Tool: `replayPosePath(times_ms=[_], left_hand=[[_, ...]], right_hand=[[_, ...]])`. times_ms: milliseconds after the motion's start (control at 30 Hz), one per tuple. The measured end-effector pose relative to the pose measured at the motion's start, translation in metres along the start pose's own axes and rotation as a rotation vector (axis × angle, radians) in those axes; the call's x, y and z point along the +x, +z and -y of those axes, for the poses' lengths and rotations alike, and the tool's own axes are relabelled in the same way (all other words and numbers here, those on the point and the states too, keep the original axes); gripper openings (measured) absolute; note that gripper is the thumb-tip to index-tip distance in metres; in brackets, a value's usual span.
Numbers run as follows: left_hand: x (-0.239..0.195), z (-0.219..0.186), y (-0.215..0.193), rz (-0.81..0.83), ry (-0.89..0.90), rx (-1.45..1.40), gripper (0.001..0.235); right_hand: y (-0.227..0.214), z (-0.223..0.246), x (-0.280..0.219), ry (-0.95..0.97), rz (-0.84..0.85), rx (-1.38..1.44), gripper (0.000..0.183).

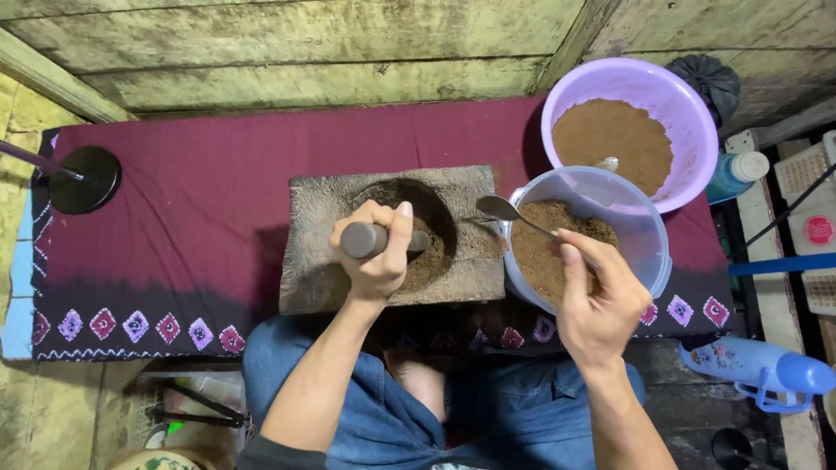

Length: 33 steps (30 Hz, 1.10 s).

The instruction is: The person sits on a mat and uses a pestle to grind a brown powder inside a stone mortar. They repeatedly scoop more powder from a plastic container into the mortar using a spoon and continue grinding.

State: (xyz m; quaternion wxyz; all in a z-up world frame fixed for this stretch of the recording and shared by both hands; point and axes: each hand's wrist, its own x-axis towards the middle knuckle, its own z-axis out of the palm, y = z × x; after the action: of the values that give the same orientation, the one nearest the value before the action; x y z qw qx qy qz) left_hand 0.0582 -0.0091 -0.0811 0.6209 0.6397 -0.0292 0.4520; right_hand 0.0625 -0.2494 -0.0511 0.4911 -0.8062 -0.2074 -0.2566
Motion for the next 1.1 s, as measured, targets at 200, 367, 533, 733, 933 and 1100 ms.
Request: replayPosePath(times_ms=[200, 367, 533, 733, 933, 1100], left_hand=[[-0.007, -0.022, -0.009, 0.039, -0.147, 0.239, 0.041], [-0.007, -0.028, -0.011, 0.075, -0.159, 0.264, 0.040], [-0.010, -0.026, -0.011, 0.061, -0.183, 0.222, 0.037], [-0.017, -0.013, -0.015, 0.093, -0.044, -0.137, 0.046], [-0.020, -0.018, 0.000, 0.165, 0.030, -0.048, 0.047], [-0.014, -0.031, 0.001, 0.232, 0.050, -0.131, 0.047]], right_hand=[[-0.029, -0.021, -0.017, 0.222, -0.176, 0.004, 0.014], [-0.048, -0.053, -0.025, 0.233, -0.243, -0.231, 0.015], [-0.048, -0.081, -0.027, 0.068, -0.129, -0.482, 0.015], [-0.028, -0.070, -0.018, 0.219, 0.230, -0.448, 0.019], [-0.024, -0.083, -0.004, 0.448, 0.413, -0.475, 0.024], [-0.021, -0.104, -0.004, 0.551, 0.371, -0.415, 0.019]])
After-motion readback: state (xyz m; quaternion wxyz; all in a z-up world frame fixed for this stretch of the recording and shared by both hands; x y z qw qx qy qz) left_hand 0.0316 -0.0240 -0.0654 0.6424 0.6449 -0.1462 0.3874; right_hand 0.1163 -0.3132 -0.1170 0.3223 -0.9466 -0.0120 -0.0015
